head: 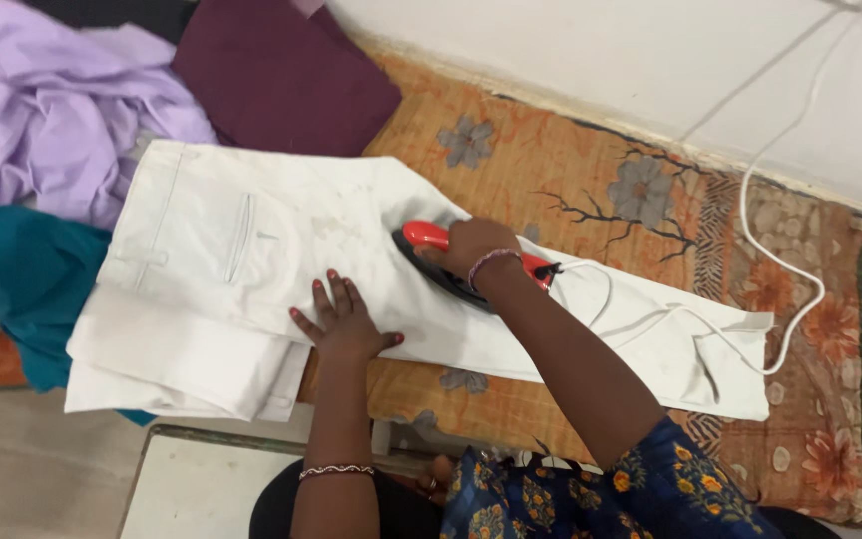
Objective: The person irons a pair of white trousers laid out on a low wooden table. They use a red and black electric iron to smooth the fabric, repeatedly moving the iron back and forth along the legs and waist area. The person occasionally adjusts the trousers with their left hand and briefly sprays water from a nearby cup onto the fabric before continuing to iron.
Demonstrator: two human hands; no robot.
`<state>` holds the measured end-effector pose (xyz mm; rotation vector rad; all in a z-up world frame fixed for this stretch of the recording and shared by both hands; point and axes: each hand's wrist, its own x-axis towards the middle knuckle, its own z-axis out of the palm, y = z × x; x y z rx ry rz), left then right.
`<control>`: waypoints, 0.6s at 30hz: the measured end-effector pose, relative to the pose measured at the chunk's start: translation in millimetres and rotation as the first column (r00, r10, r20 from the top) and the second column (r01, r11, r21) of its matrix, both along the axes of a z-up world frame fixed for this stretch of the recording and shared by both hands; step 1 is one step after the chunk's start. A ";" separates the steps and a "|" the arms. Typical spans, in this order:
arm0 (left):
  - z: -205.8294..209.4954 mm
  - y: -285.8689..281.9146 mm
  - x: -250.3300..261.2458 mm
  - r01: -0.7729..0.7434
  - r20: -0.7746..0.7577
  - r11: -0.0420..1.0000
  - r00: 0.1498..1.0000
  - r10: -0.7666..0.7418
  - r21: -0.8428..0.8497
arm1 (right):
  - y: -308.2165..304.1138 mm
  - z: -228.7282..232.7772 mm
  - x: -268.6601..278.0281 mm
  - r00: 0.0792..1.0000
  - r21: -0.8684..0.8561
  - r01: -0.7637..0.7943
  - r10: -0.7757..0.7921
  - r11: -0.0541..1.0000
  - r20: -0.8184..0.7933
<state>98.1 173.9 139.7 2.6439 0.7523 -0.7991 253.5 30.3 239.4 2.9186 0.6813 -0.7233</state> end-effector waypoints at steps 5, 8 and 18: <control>-14.1 0.2 -17.1 0.073 0.075 0.989 0.994 -0.083 0.127 | -65.1 -8.1 -22.8 1.000 -0.070 0.002 -0.004 0.998 -0.031; -20.6 0.9 -17.1 0.078 0.055 0.989 0.995 -0.085 0.124 | -132.8 -10.9 -41.8 1.000 -0.018 -0.009 0.010 1.000 0.005; -21.6 -14.6 -21.4 0.062 -0.004 0.998 0.998 -0.062 0.015 | -311.3 0.1 -77.0 0.992 -0.276 -0.027 -0.008 0.961 -0.123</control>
